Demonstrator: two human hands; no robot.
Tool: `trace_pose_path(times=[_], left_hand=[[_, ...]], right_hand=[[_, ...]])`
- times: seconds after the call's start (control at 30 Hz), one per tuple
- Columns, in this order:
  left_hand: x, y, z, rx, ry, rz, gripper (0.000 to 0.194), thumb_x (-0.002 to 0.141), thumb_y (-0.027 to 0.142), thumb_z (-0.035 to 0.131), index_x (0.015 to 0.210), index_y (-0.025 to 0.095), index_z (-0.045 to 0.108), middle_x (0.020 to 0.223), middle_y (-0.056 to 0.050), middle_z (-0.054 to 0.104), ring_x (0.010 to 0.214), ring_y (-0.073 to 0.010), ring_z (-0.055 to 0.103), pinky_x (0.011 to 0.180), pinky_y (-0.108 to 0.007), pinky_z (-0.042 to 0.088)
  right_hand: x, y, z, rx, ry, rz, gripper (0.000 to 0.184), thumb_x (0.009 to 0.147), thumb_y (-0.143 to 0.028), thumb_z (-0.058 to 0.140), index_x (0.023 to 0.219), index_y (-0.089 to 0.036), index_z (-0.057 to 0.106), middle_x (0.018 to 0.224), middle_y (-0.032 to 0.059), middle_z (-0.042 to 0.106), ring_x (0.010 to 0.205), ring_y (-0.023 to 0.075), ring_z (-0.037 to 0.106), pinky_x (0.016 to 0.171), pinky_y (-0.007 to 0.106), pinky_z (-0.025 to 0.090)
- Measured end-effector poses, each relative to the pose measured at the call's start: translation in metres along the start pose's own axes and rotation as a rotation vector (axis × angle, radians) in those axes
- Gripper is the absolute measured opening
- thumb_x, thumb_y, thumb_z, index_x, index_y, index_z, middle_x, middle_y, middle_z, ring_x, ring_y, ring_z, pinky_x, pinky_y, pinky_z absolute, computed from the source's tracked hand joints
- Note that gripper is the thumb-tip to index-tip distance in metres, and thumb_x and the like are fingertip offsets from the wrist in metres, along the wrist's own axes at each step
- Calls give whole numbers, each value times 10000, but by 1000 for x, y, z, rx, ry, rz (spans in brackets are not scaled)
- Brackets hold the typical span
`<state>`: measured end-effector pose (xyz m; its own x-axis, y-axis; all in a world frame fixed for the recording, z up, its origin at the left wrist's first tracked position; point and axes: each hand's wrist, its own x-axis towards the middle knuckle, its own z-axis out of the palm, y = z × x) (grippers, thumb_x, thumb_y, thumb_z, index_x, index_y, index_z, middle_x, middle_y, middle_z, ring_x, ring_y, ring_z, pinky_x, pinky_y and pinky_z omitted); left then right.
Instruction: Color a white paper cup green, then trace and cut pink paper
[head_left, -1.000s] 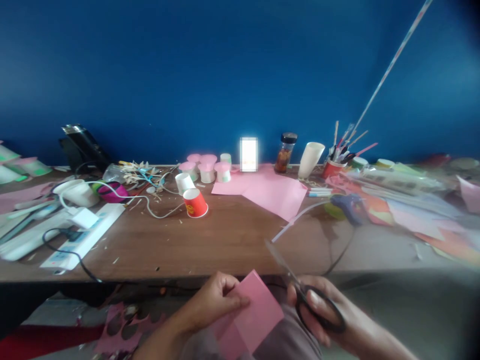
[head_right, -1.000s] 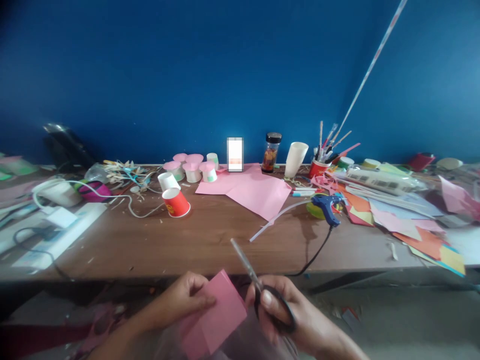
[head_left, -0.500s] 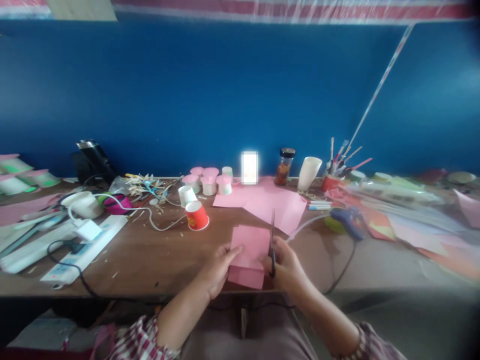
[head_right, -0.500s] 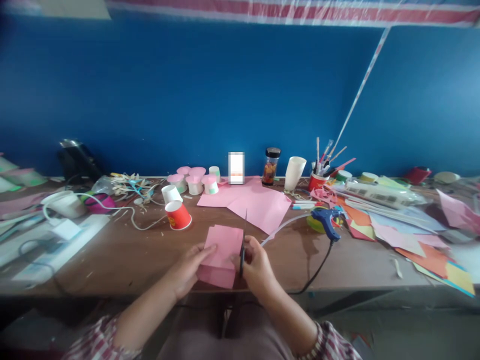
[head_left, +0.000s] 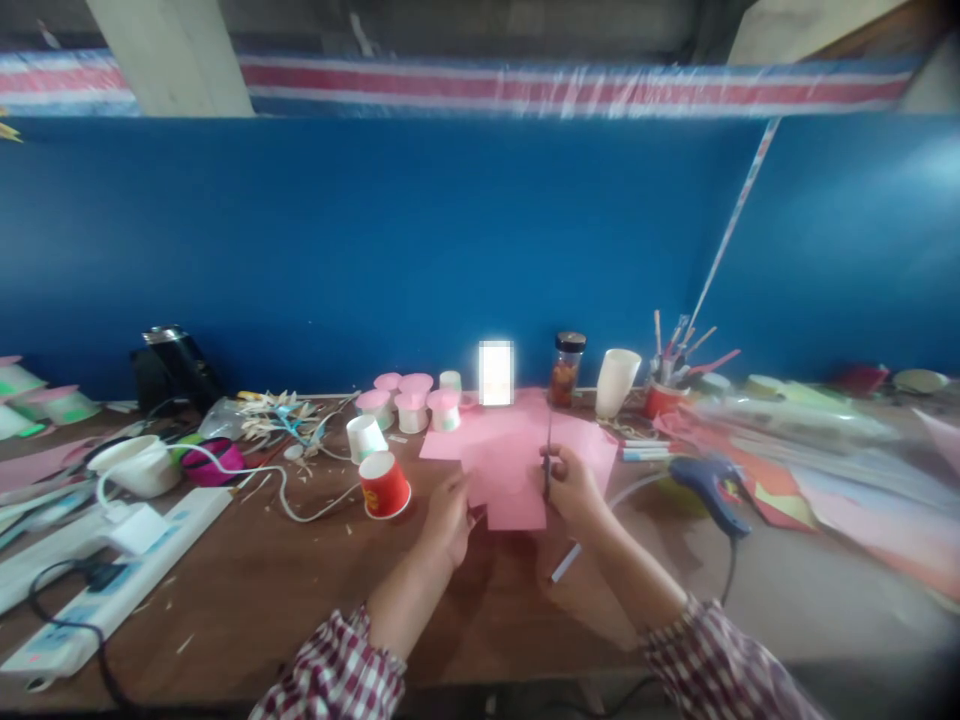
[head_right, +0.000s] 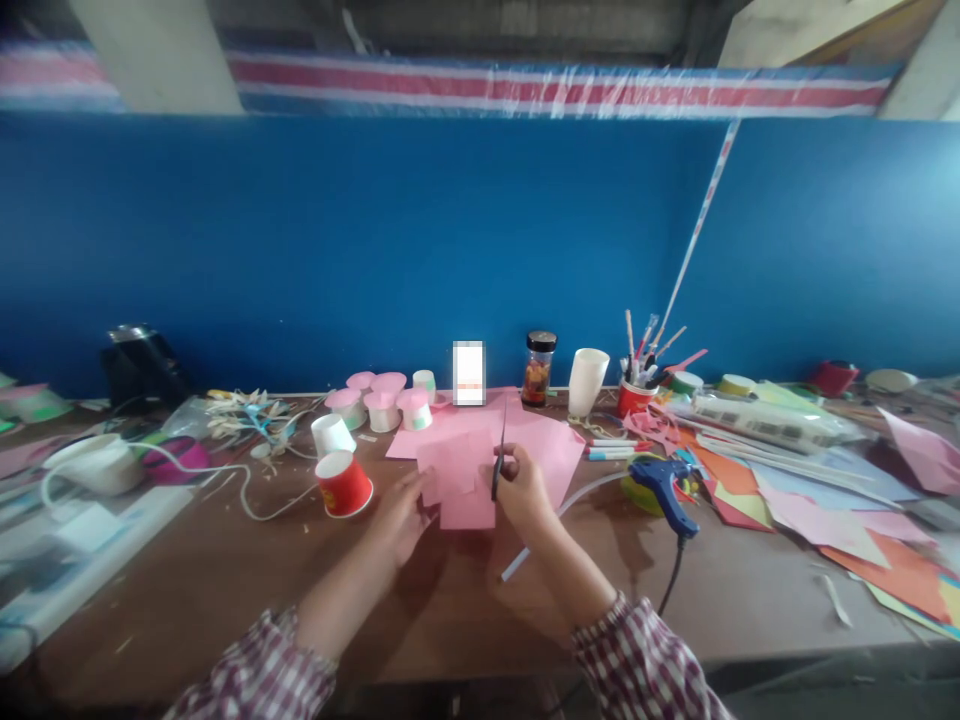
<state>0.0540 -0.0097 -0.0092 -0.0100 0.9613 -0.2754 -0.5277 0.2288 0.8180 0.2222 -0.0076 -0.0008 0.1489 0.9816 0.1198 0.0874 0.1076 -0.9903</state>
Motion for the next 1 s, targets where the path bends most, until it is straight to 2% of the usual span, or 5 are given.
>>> trace_pose_path(times=[0.2,0.37,0.6,0.73,1.0], left_hand=[[45,5,8,-65,11,51,257,612,193,741,827,161,602,735,13,656,659,-110,623,595,-216,460],[47,2,7,-82,-38,33,272,595,194,764,804,161,593,718,14,668,649,-108,629,609,-209,472],[43,-1,4,-31,-131,49,329,595,260,790,849,144,618,740,-29,704,697,-164,664,652,-256,492],[41,0,5,48,-203,63,370,622,295,786,920,125,645,804,-61,717,726,-176,668,643,-253,496],[29,-12,10,-66,-293,28,386,725,328,721,1055,149,633,996,-85,696,814,-170,657,684,-252,504]], right_hand=[[51,-1,-9,-324,220,-127,251,708,-274,621,941,-189,581,689,20,608,631,176,548,584,292,392],[48,8,4,-502,375,-301,337,778,-261,540,1107,-194,554,923,78,653,825,220,580,721,346,426],[25,10,32,-67,167,-225,351,775,-344,612,1080,-195,524,959,76,659,705,156,594,597,266,470],[22,6,32,88,83,-107,343,714,-283,650,1019,-179,535,726,-5,590,625,126,541,530,224,431],[14,3,40,381,185,57,440,654,-307,716,1027,-193,513,671,-46,562,555,93,513,487,202,408]])
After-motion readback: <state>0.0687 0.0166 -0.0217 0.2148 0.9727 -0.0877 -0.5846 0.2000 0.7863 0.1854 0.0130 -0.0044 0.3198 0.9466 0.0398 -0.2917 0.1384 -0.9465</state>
